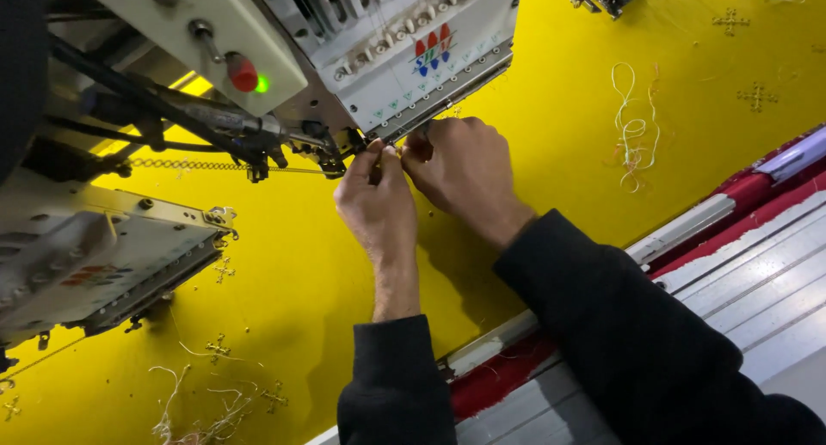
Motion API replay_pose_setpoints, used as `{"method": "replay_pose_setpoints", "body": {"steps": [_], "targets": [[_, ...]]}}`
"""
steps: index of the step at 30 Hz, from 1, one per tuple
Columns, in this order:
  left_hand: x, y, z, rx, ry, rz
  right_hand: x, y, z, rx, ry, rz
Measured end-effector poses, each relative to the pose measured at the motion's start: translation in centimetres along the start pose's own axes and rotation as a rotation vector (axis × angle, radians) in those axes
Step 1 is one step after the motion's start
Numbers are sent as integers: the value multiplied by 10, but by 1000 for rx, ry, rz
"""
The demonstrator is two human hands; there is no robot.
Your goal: The person threads a white filament through the tension guides and needle area of an industrial embroidery machine. They pull the thread through the mechanism and adjust the spool on the machine's thread rack.
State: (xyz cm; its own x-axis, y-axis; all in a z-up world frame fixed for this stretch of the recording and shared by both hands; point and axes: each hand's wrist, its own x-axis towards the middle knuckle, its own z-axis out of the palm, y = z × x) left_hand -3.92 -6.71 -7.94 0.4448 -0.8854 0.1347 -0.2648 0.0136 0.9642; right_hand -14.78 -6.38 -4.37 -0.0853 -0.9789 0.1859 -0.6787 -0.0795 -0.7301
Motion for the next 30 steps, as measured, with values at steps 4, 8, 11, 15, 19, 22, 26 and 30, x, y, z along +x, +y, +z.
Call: {"method": "replay_pose_setpoints", "body": {"steps": [4, 8, 11, 15, 19, 22, 26, 30], "targets": [[-2, 0, -1, 8, 4, 24, 1, -3, -1, -16, 11, 11], [-1, 2, 1, 13, 9, 34, 2, -3, 0, -45, 11, 4], [-1, 2, -1, 15, 11, 28, 2, -6, -1, -48, 5, 2], [0, 0, 0, 23, 18, 32, 2, -5, 0, -45, 1, 11], [-2, 0, 2, 29, 24, 38, 2, -2, 1, -61, -3, -8], [-3, 2, 2, 11, 17, 37, 1, -3, 0, -67, 10, -8], [-4, 3, 1, 3, 13, 35, 1, -1, 2, -58, 18, -17], [-3, 1, 0, 20, 7, 28, -1, -3, -2, -19, 33, -26]]}}
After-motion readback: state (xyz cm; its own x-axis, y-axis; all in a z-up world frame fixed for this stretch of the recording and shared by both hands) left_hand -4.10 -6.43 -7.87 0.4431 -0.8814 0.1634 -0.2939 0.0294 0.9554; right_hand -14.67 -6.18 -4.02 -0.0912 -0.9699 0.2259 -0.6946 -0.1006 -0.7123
